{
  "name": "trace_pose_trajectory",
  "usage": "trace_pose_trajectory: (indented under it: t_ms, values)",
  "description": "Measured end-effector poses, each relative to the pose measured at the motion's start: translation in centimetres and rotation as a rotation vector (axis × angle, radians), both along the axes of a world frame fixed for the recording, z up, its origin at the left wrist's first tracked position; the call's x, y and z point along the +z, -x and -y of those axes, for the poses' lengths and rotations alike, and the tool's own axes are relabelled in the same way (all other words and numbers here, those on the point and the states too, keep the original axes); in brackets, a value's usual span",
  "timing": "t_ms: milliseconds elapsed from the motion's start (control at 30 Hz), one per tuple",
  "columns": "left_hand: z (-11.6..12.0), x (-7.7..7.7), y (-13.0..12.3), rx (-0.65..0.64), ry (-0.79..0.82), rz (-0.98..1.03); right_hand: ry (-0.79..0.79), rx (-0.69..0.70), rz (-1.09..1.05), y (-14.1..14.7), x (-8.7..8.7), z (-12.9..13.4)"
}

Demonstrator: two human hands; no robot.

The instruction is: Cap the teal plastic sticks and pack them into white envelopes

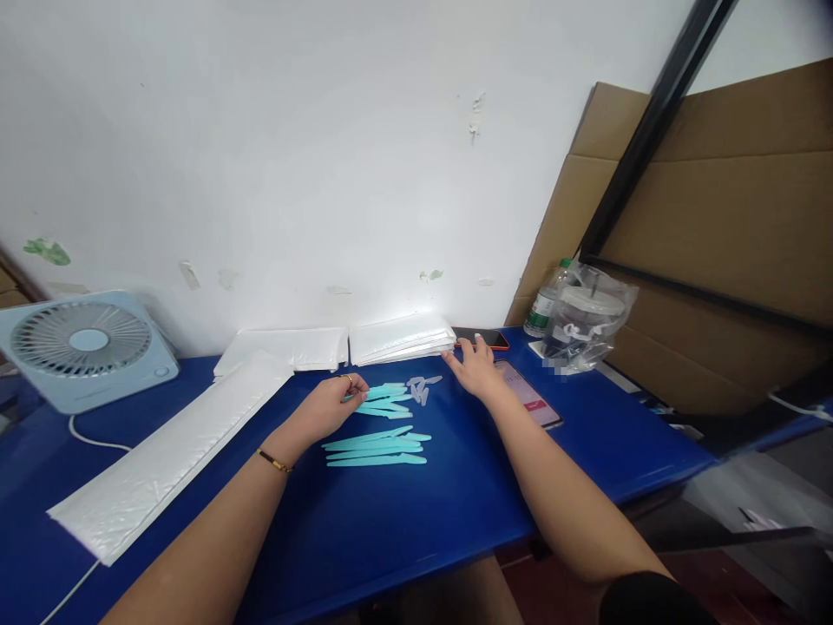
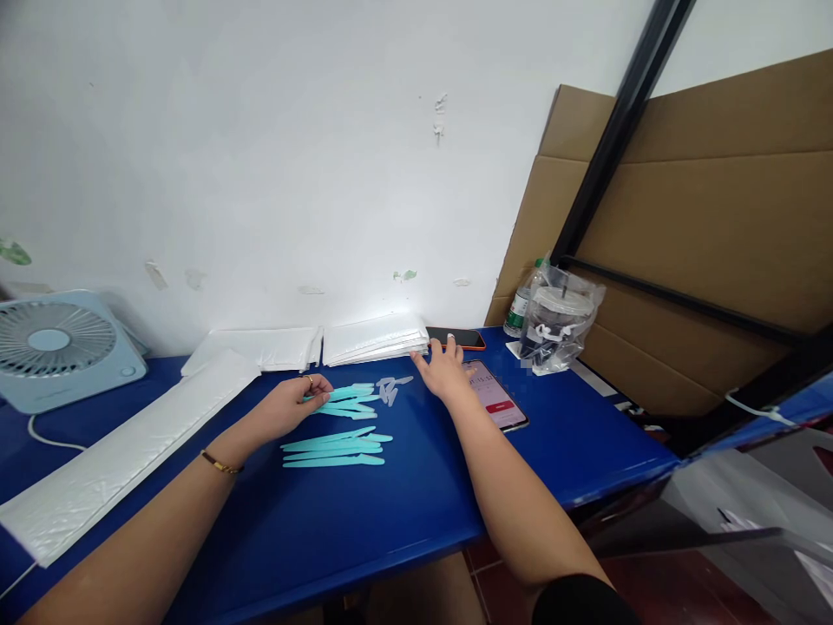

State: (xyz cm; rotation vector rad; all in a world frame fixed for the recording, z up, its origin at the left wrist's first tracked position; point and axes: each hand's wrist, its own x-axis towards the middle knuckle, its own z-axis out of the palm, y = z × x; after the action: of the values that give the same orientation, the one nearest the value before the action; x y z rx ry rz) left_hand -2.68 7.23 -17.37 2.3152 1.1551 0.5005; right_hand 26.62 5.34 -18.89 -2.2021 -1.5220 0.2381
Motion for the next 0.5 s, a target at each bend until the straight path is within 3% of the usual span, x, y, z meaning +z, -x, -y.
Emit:
trace_pose_trajectory:
  t_ms: [333,500]
  values:
    - [-0.1,-0.2,0.1,0.016,0.011,-0.002,-0.029,0.023,-0.026,-0.9,-0.3,-0.3]
    - [-0.1,-0.2,0.2,0.005,0.036,-0.032,-0.234,0.107,0.092,-0.5,0.6,0.3]
